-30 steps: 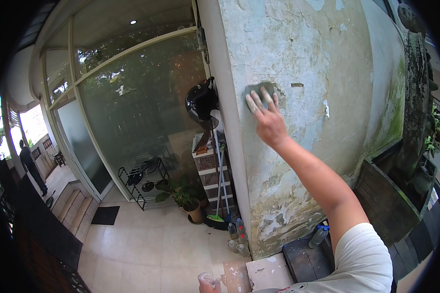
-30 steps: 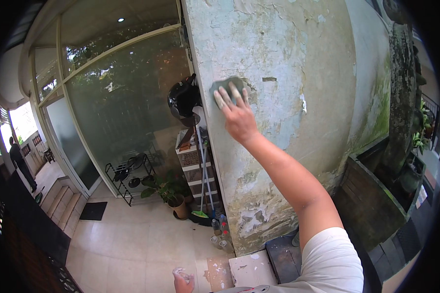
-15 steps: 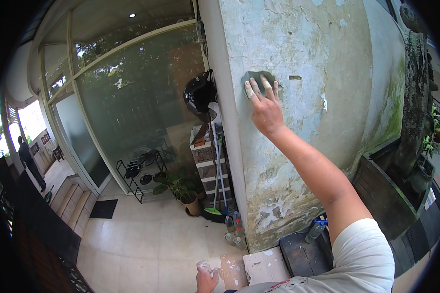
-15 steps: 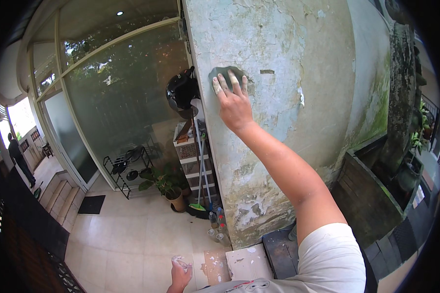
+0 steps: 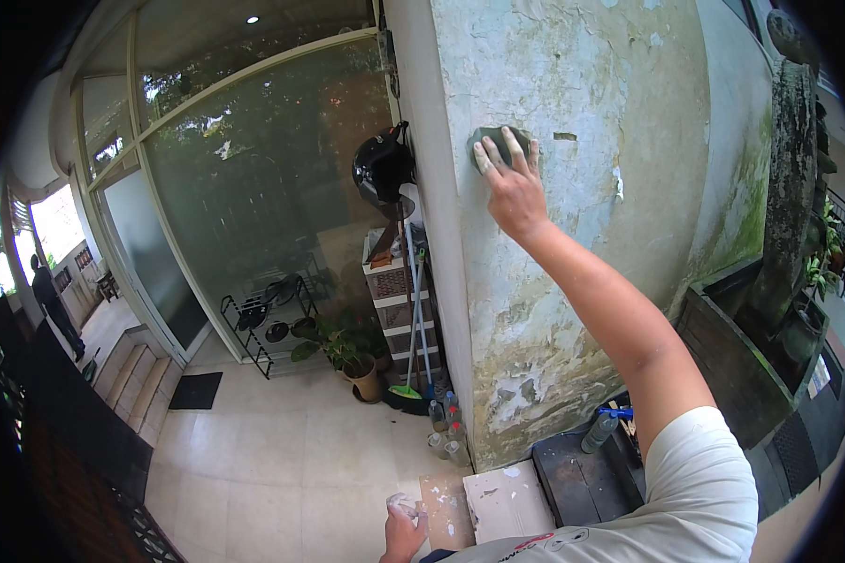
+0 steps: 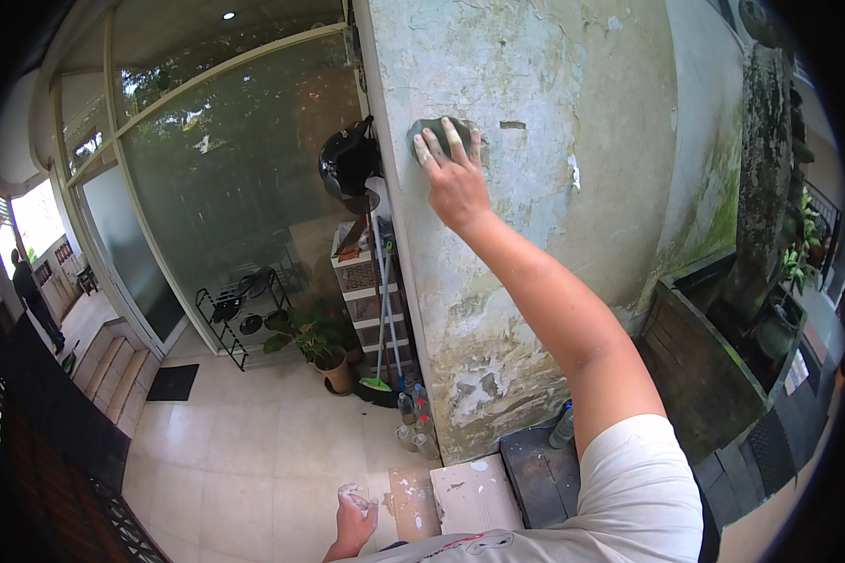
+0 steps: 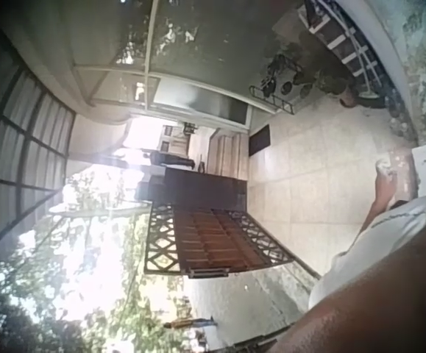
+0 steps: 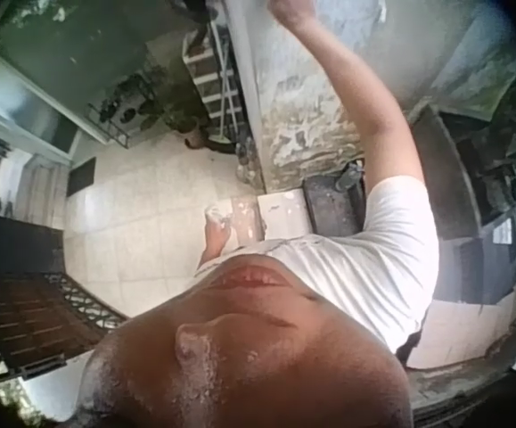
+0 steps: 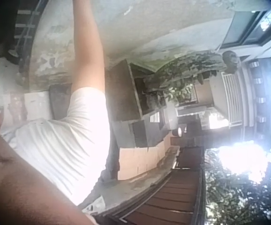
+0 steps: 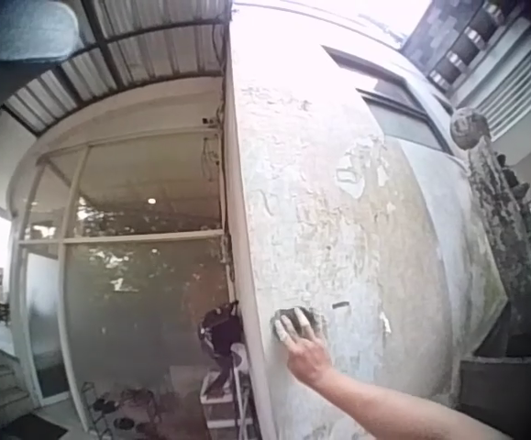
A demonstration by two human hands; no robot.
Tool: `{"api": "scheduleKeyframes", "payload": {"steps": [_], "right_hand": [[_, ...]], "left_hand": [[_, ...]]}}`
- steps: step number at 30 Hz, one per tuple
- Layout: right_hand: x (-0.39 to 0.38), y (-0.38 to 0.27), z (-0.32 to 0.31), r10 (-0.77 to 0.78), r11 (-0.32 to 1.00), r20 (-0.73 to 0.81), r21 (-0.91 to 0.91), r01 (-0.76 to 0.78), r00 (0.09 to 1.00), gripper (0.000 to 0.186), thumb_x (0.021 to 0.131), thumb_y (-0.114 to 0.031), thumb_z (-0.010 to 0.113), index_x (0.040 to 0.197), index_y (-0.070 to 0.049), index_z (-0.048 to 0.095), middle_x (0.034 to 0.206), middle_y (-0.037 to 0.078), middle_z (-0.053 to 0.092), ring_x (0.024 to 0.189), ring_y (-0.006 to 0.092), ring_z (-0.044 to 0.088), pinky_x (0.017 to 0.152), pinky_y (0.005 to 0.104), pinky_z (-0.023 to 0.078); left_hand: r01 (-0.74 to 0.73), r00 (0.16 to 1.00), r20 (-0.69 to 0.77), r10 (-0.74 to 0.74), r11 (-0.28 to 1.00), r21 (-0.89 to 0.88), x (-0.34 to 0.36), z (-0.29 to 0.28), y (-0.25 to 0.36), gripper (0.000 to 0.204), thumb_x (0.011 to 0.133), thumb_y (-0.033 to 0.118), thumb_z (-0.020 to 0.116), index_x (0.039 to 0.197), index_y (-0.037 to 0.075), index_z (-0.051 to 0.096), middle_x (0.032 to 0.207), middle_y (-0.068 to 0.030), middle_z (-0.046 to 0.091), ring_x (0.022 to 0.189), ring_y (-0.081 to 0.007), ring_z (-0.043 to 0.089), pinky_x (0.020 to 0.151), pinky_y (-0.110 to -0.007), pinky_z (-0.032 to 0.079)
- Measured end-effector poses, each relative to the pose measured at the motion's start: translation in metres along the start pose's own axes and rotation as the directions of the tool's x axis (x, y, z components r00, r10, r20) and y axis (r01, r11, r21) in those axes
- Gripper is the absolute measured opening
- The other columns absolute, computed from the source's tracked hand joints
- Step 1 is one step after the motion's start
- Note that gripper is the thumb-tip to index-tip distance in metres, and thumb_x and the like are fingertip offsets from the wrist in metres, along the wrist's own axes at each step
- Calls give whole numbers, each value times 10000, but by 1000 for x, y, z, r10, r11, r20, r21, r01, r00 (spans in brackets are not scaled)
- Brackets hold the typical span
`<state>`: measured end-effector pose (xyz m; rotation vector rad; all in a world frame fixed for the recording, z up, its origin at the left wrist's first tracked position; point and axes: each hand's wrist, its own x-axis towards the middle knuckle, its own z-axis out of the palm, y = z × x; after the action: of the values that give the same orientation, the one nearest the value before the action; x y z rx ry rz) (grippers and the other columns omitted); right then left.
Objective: Patching a damaged section of a wall using putty and a putty knife, followed by sanding.
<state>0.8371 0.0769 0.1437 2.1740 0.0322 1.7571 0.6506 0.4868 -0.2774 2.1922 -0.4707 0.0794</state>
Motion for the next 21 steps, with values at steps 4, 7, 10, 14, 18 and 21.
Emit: {"api": "scheduleKeyframes", "payload": {"steps": [4, 7, 10, 14, 18, 21], "right_hand": [[15, -2, -3, 42, 999, -6, -21, -42, 999, 548, 809, -42, 508, 1357, -61, 528, 1420, 85, 513, 1396, 338, 333, 1144, 643, 154], [-2, -9, 0, 61, 998, 23, -27, -61, 998, 561, 799, -41, 518, 1360, -63, 526, 1419, 77, 516, 1392, 336, 335, 1151, 629, 160], [-1, -3, -4, 17, 996, 52, -83, -12, 999, 570, 789, -29, 522, 1358, -70, 533, 1414, 75, 522, 1395, 332, 334, 1154, 624, 162], [10, -9, -2, 67, 994, 26, -94, -64, 997, 562, 794, -29, 520, 1353, -78, 541, 1409, 67, 529, 1400, 330, 326, 1154, 626, 162], [4, -20, -3, 140, 988, 56, -68, -136, 989, 584, 791, -12, 518, 1370, -94, 525, 1422, 62, 517, 1407, 327, 313, 1151, 622, 182], [26, -7, -7, 133, 985, 51, -121, -126, 990, 646, 766, 16, 527, 1400, -104, 492, 1436, 58, 504, 1402, 323, 320, 1154, 605, 195]], "left_hand": [[42, 998, 43, -40, 998, -46, -11, -10, -5, 535, 834, 176, 693, 1211, -36, 378, 811, -144, 580, 733, -264, 621, 702, -379, 500], [30, 1000, -5, -31, 999, -12, -24, -17, -18, 537, 839, 185, 690, 1219, -34, 381, 841, -149, 587, 738, -260, 625, 704, -383, 504], [16, 998, -63, -15, 1000, 9, -47, -20, -27, 397, 887, 199, 653, 1165, -36, 494, 963, -207, 584, 837, -374, 616, 729, -432, 504], [74, 995, 72, -74, 997, 1, -61, -39, -42, 438, 888, 222, 668, 1194, -28, 477, 942, -183, 595, 805, -342, 620, 717, -422, 511], [49, 999, 7, -49, 997, 56, -73, -52, -62, 512, 887, 222, 672, 1254, -26, 416, 894, -161, 606, 771, -326, 616, 715, -417, 513], [154, 987, 50, -154, 988, -1, -73, -64, -48, 527, 892, 221, 663, 1273, -33, 401, 888, -165, 606, 766, -335, 612, 728, -411, 514]]}}
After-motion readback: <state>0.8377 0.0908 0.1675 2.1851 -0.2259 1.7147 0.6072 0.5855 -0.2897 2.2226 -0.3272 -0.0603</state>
